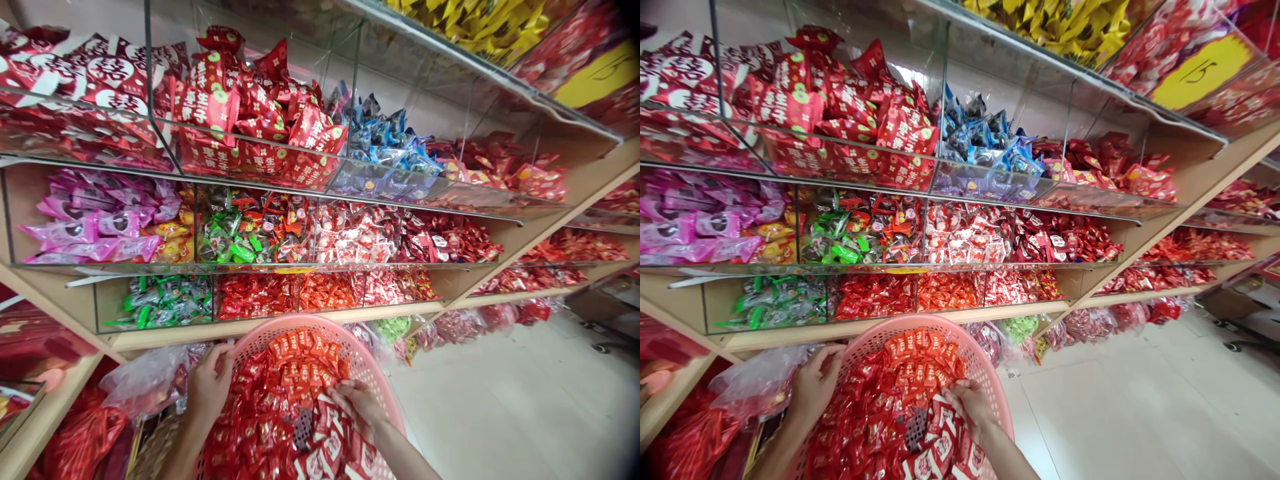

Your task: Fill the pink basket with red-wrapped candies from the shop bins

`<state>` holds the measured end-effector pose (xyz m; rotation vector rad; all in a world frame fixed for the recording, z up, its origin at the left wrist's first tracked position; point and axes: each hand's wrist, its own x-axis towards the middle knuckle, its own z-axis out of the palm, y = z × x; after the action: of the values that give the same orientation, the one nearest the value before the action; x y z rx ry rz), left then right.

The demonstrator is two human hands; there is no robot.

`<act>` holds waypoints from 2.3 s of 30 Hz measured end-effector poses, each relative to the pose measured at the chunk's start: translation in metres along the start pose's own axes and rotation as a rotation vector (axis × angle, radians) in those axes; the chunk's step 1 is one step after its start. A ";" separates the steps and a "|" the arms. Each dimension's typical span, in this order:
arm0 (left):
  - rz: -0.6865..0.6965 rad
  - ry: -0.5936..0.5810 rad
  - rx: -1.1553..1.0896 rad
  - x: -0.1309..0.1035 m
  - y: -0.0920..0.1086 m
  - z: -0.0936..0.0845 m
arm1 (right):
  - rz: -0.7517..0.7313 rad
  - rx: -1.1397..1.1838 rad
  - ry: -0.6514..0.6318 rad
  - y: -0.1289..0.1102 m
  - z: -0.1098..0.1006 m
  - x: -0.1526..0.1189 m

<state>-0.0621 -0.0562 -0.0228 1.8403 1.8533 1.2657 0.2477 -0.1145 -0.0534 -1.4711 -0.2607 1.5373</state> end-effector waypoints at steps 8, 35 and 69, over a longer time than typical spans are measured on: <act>-0.014 0.000 -0.018 0.000 0.003 -0.001 | -0.025 0.068 0.080 0.000 0.005 -0.011; -0.007 -0.004 -0.007 0.000 0.005 -0.002 | -0.172 -0.590 -0.100 -0.013 0.000 0.007; -0.008 0.007 -0.006 0.000 0.001 -0.001 | -0.503 -1.677 0.471 -0.154 0.107 0.094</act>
<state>-0.0616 -0.0569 -0.0215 1.8254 1.8568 1.2750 0.2460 0.0820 0.0212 -2.5679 -1.7368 0.2569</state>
